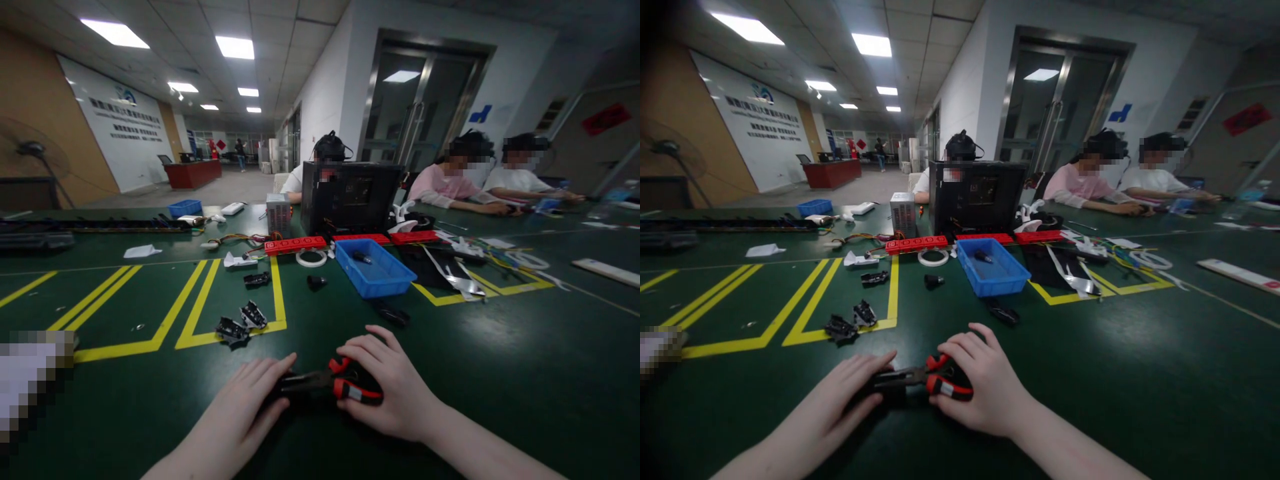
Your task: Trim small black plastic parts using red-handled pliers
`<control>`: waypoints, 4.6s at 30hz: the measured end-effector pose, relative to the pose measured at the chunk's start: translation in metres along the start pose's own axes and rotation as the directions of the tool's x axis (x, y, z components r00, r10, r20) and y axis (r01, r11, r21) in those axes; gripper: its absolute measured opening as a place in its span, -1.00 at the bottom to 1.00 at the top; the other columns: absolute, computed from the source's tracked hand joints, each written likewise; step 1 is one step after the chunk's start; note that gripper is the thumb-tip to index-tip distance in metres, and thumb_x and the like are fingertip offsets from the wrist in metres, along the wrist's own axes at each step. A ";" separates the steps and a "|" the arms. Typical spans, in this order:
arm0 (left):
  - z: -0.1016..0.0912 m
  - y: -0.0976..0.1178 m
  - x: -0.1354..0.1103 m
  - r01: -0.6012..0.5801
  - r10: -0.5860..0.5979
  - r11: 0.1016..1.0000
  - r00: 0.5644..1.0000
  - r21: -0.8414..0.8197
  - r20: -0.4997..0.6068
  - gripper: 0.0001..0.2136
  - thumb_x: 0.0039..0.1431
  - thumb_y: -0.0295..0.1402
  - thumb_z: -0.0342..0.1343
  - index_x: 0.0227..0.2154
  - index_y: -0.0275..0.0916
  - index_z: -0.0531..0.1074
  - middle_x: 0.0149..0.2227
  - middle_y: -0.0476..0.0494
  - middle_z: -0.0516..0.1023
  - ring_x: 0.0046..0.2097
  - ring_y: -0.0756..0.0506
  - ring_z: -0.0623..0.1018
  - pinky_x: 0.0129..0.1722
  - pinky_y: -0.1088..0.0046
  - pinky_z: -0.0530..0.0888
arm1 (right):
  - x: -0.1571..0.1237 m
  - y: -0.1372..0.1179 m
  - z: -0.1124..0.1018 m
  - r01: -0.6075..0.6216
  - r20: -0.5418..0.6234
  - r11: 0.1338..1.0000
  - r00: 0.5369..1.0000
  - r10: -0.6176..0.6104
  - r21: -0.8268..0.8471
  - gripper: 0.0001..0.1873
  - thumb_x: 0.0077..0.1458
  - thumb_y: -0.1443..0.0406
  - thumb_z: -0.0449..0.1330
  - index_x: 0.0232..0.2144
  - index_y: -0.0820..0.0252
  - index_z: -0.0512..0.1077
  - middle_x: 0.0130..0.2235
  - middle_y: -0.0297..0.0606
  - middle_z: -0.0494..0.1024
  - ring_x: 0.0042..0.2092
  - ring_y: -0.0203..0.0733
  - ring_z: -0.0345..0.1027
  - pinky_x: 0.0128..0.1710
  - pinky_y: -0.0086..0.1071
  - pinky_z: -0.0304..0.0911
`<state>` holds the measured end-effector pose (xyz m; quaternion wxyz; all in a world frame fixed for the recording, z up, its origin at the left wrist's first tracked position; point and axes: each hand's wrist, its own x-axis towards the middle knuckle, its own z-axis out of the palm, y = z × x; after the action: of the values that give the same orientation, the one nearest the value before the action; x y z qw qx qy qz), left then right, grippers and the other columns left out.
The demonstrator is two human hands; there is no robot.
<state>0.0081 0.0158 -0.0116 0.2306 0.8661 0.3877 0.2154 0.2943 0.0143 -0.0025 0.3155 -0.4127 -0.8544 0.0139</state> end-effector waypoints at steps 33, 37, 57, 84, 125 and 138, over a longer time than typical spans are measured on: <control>-0.012 0.014 0.004 0.027 -0.024 0.999 0.996 -0.030 0.086 -0.73 0.38 -0.41 -0.07 0.07 -0.04 0.33 0.05 -0.11 0.43 0.03 -0.18 0.42 0.06 0.14 0.40 | 0.000 0.000 0.000 0.101 0.018 0.991 0.995 -0.100 -0.084 -0.48 -0.02 0.07 0.28 -0.04 0.18 0.38 -0.14 -0.18 0.56 -0.11 -0.08 0.44 0.20 -0.01 0.02; -0.013 0.015 0.004 0.020 -0.018 0.999 0.996 -0.027 0.087 -0.73 0.38 -0.43 -0.06 0.07 -0.06 0.33 0.05 -0.12 0.43 0.03 -0.18 0.42 0.07 0.13 0.40 | 0.000 0.000 0.000 0.094 0.018 0.993 0.995 -0.093 -0.077 -0.48 -0.01 0.08 0.28 -0.02 0.17 0.38 -0.12 -0.18 0.56 -0.09 -0.07 0.44 0.22 0.02 -0.01; -0.017 0.018 0.006 -0.005 0.006 1.000 0.996 -0.012 0.085 -0.74 0.38 -0.44 -0.06 0.06 -0.09 0.34 0.03 -0.13 0.44 0.02 -0.18 0.43 0.05 0.15 0.41 | 0.002 -0.002 -0.003 0.103 0.033 0.993 0.994 -0.101 -0.064 -0.53 -0.02 0.09 0.30 -0.08 0.16 0.40 -0.18 -0.22 0.58 -0.16 -0.11 0.46 0.16 -0.02 0.05; -0.017 0.017 0.006 -0.024 0.024 1.000 0.997 -0.001 0.072 -0.72 0.37 -0.44 -0.05 0.08 -0.10 0.33 0.04 -0.13 0.44 0.02 -0.18 0.42 0.02 0.16 0.42 | 0.003 0.002 -0.004 0.110 0.068 0.988 0.992 -0.103 -0.105 -0.47 -0.01 0.11 0.30 0.00 0.16 0.37 -0.10 -0.16 0.57 -0.07 -0.03 0.46 0.18 0.05 0.07; -0.014 0.011 0.007 -0.036 0.036 0.999 0.996 -0.002 0.078 -0.70 0.34 -0.43 0.01 0.09 -0.06 0.30 0.04 -0.10 0.43 0.01 -0.18 0.41 0.03 0.16 0.39 | 0.005 0.001 -0.003 0.113 0.085 0.989 0.991 -0.105 -0.098 -0.48 -0.01 0.15 0.31 0.00 0.16 0.36 -0.10 -0.16 0.57 -0.06 -0.03 0.45 0.17 0.05 0.09; -0.016 0.011 0.006 -0.031 0.032 0.999 0.996 -0.014 0.081 -0.71 0.34 -0.42 0.01 0.08 -0.06 0.31 0.04 -0.09 0.43 0.01 -0.18 0.41 0.03 0.17 0.39 | 0.004 0.002 -0.002 0.088 0.065 0.994 0.994 -0.084 -0.068 -0.48 -0.03 0.16 0.31 -0.01 0.13 0.35 -0.11 -0.18 0.57 -0.07 -0.04 0.46 0.15 0.05 0.09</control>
<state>0.0093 0.0177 0.0086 0.2481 0.8786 0.3631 0.1863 0.2946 0.0182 0.0010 0.2743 -0.3857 -0.8807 -0.0171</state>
